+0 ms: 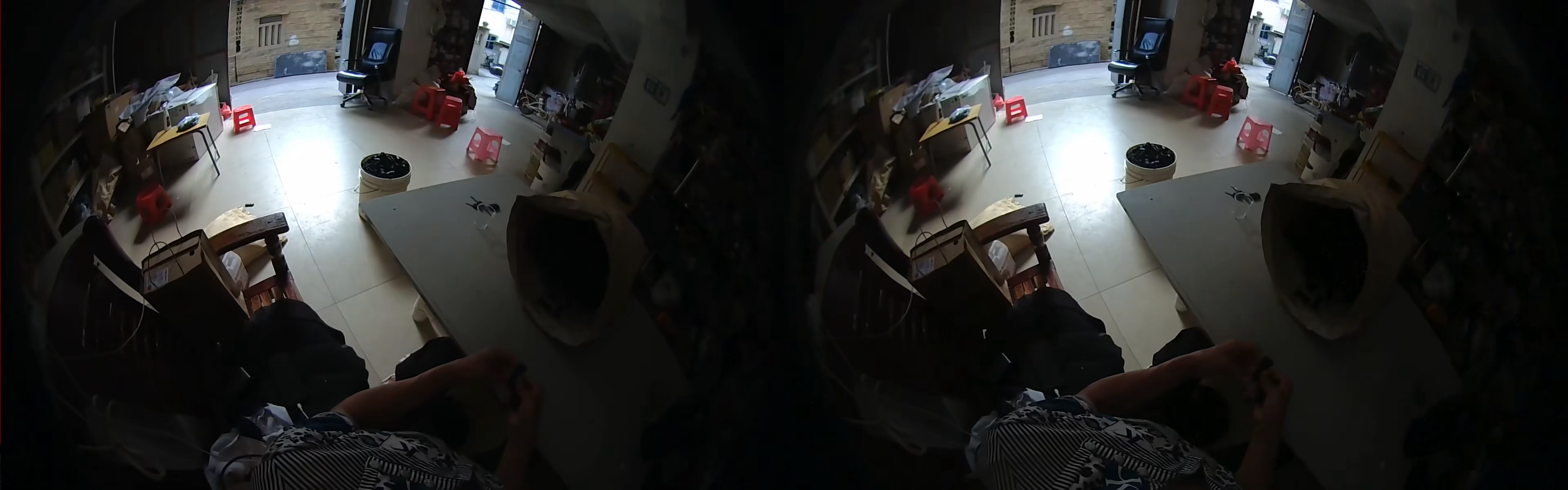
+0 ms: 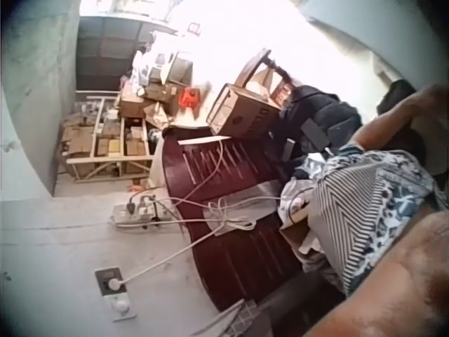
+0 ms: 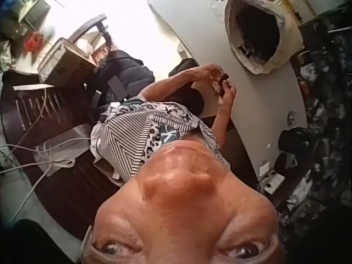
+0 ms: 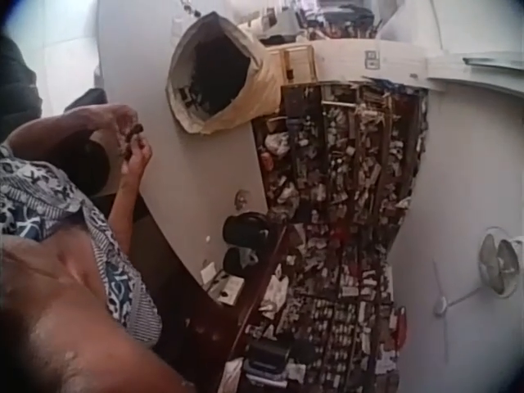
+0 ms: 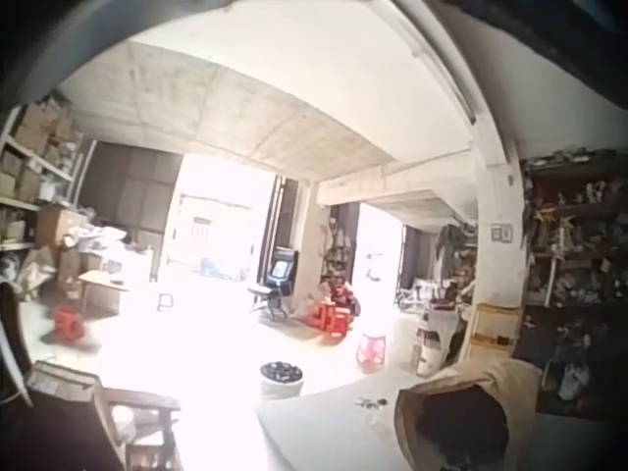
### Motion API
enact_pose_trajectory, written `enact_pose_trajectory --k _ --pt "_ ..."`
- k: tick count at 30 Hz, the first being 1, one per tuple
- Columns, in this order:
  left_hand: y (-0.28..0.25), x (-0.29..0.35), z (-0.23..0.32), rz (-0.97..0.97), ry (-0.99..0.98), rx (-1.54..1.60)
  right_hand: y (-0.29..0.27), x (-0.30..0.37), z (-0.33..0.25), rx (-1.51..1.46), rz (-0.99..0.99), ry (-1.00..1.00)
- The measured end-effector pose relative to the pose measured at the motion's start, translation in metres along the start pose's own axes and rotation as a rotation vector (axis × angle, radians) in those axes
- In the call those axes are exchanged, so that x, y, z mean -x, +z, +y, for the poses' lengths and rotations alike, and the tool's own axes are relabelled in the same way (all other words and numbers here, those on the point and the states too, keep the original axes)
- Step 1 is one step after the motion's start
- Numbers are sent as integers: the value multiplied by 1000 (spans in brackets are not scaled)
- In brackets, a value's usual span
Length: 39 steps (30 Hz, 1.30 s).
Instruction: Manually assemble small black plastic components at a workbench.
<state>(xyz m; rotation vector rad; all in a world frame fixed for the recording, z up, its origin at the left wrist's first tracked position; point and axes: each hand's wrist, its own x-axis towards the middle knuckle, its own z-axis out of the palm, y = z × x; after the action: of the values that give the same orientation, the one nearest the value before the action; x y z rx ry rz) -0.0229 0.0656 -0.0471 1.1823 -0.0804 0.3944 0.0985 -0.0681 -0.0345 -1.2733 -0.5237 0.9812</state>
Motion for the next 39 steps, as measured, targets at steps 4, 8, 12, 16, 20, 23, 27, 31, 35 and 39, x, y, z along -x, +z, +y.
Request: enact_pose_trajectory --k 4,8,12,16,20,23,27,31,35,39 --pt "7 9 -5 73 -44 45 19 10 0 -112 -31 22" --pt "2 10 -19 110 -167 103 -4 11 17 78 -138 -72" --pt "-8 6 -14 121 -177 -174 14 12 2 452 -88 -214" --pt "0 10 -7 58 -38 -140 28 13 -6 454 -104 -396" --pt "12 14 -8 141 -64 -289 22 11 0 588 6 -436" --pt "27 19 -4 221 -110 -165 22 15 -1 542 3 -401" --pt "39 24 -18 448 -205 120 32 28 -3 460 -27 -381" --pt "20 24 -56 347 -185 20 23 31 6 632 20 -440" --pt "22 27 -62 341 -230 172 24 40 -2 780 10 -503" --pt "18 38 -73 304 -307 372 21 36 -4 1064 0 -366"
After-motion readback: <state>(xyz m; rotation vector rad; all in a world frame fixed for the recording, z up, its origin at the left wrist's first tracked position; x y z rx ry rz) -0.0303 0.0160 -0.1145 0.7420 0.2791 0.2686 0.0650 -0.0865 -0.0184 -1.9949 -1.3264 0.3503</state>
